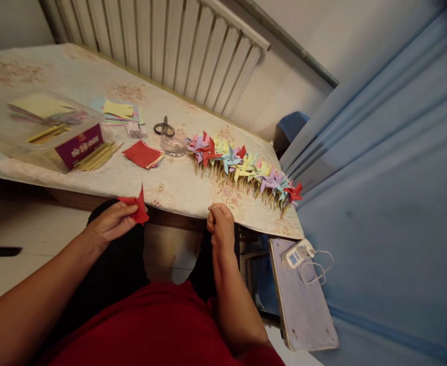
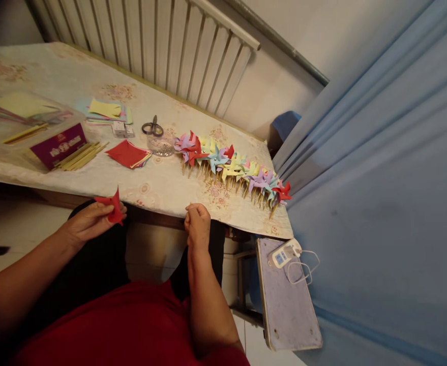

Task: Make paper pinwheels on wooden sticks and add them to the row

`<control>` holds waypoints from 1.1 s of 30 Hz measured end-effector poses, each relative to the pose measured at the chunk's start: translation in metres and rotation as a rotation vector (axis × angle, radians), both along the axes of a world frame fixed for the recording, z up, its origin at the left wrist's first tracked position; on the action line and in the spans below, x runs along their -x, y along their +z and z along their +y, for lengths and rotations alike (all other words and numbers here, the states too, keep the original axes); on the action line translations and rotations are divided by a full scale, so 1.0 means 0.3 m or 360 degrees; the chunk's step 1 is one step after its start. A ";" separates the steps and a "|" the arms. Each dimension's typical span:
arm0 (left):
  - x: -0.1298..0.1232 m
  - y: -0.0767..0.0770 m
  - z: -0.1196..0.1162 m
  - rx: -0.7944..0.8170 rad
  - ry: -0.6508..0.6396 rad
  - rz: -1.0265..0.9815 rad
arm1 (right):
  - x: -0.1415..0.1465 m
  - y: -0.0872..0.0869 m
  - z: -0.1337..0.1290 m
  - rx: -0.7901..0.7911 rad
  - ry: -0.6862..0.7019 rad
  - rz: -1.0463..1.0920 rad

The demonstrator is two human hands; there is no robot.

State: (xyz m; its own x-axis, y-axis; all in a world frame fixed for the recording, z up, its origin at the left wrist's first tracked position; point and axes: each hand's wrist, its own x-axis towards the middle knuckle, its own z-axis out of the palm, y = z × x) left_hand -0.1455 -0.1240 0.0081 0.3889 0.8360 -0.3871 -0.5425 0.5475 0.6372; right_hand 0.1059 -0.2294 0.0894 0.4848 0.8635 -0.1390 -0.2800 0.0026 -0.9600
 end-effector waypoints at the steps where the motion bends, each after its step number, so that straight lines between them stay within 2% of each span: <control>1: 0.002 -0.003 0.001 -0.0003 -0.0007 -0.0013 | 0.000 0.001 -0.001 -0.0002 -0.0001 0.0003; 8: 0.005 -0.012 0.005 0.0000 -0.0029 -0.0035 | 0.002 0.008 -0.002 -0.0007 0.0034 0.0014; 24: -0.011 0.018 -0.008 0.0035 0.0056 0.0019 | 0.006 0.012 -0.007 0.0002 0.0039 0.0024; 33: -0.009 0.017 -0.009 0.0038 0.0064 0.0020 | 0.010 0.016 -0.010 -0.0005 0.0048 0.0059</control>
State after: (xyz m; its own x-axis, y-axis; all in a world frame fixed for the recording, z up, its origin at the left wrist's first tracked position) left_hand -0.1428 -0.1266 0.0132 0.3499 0.8415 -0.4117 -0.5564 0.5402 0.6313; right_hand 0.1029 -0.2325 0.0940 0.4528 0.8782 -0.1537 -0.3155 -0.0034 -0.9489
